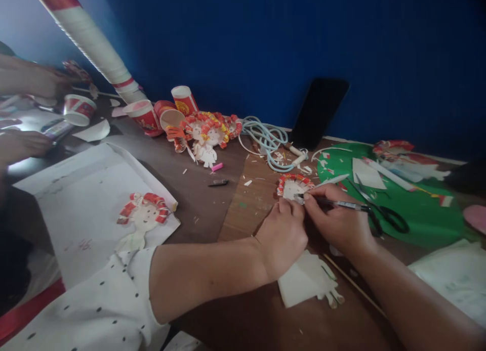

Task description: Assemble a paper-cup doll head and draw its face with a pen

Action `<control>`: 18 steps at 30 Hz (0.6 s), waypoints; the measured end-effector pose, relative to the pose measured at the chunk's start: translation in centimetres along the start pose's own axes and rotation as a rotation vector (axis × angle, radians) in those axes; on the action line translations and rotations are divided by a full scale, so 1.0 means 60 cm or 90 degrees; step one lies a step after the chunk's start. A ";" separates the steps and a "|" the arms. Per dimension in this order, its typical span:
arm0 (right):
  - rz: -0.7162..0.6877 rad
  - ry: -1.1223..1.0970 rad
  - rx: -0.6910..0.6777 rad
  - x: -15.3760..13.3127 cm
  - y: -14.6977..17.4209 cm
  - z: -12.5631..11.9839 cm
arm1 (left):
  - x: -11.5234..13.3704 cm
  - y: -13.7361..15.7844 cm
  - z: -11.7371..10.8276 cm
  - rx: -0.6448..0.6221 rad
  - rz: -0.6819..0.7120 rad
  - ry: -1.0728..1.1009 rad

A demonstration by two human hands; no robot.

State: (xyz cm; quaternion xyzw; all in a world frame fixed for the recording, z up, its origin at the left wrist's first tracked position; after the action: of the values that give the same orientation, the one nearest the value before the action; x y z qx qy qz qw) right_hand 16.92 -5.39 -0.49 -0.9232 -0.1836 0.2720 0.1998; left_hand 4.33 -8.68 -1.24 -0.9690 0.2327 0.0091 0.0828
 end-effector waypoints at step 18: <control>-0.018 0.001 0.003 -0.002 0.000 -0.001 | 0.000 0.001 -0.009 0.020 0.000 -0.040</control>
State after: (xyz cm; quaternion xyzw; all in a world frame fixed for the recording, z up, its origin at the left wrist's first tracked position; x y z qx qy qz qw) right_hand 16.87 -5.49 -0.39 -0.9202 -0.1959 0.2688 0.2063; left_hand 4.31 -8.82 -0.71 -0.9667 0.2303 0.0359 0.1054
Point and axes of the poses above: each hand's wrist, its own y-axis away from the middle knuckle, its own z-axis out of the palm, x = y × z, the point moved 3 cm from there along -y, towards the middle knuckle, and after that the axes turned 15 degrees about -z, right-handed, at the moved point
